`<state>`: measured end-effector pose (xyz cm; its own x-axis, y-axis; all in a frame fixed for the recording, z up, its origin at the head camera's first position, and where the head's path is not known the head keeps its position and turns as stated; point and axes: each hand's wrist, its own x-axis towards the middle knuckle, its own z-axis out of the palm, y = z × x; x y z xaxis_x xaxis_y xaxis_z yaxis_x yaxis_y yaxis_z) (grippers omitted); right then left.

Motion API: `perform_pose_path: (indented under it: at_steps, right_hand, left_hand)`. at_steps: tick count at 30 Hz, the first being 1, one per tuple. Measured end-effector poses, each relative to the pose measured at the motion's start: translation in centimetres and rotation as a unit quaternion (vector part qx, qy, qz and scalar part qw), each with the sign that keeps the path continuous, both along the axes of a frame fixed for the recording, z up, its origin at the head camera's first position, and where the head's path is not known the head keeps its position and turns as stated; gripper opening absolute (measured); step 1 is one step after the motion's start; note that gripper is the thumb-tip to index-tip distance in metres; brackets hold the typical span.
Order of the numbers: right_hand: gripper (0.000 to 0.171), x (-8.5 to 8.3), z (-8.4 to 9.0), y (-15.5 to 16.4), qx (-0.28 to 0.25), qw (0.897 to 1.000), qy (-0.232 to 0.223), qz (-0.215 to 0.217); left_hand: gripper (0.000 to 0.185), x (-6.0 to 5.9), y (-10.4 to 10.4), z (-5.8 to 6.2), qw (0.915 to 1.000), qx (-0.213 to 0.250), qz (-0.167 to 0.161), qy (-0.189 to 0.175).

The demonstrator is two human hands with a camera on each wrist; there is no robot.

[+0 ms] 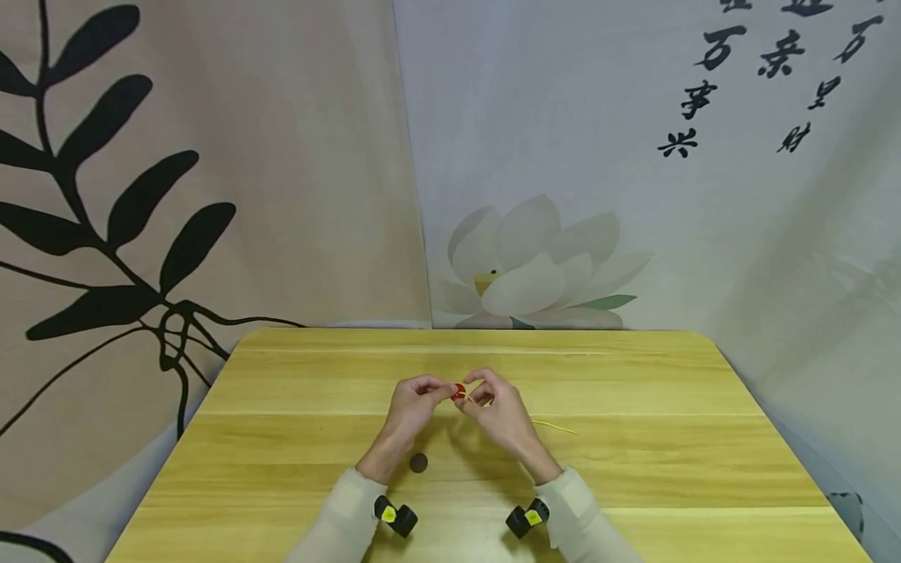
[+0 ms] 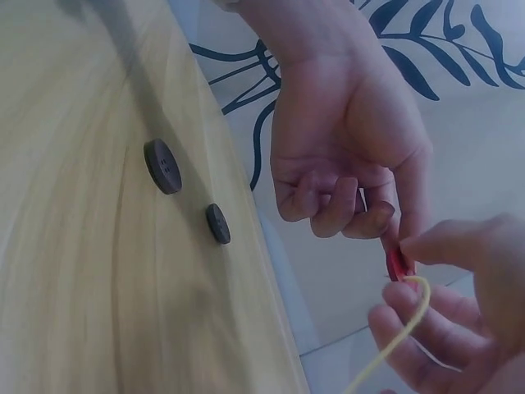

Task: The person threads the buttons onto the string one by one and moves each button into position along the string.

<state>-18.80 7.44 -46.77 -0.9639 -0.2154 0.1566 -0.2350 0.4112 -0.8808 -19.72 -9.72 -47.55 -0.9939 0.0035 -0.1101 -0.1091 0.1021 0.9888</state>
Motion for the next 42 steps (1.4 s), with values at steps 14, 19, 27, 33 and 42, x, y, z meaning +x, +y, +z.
perform_pose_path:
  at_steps: [14, 19, 27, 33, 42]
  right_hand:
    - [0.031, 0.17, 0.00, -0.23, 0.027, 0.999, 0.035, 0.011]
    - [0.031, 0.15, -0.14, -0.29, 0.033, 0.998, 0.046, 0.007]
    - [0.030, 0.22, -0.59, -0.45, 0.043, 0.997, 0.061, 0.002]
    - [0.029, 0.47, -0.51, -0.40, 0.051, 0.997, 0.063, 0.000]
    - [0.027, 0.25, -0.55, -0.22, 0.030, 0.999, 0.027, 0.009]
  left_hand:
    - [0.017, 0.23, 0.38, 0.37, 1.0000, 0.001, 0.001, -0.001]
    - [0.018, 0.29, 0.54, 0.53, 1.0000, -0.001, 0.003, -0.001]
    - [0.015, 0.12, 0.48, 0.33, 0.9996, -0.024, 0.011, -0.012]
    - [0.021, 0.46, 0.34, 0.21, 0.9996, -0.025, 0.003, -0.012]
    - [0.036, 0.25, -0.40, -0.06, 0.9997, -0.018, -0.011, -0.015]
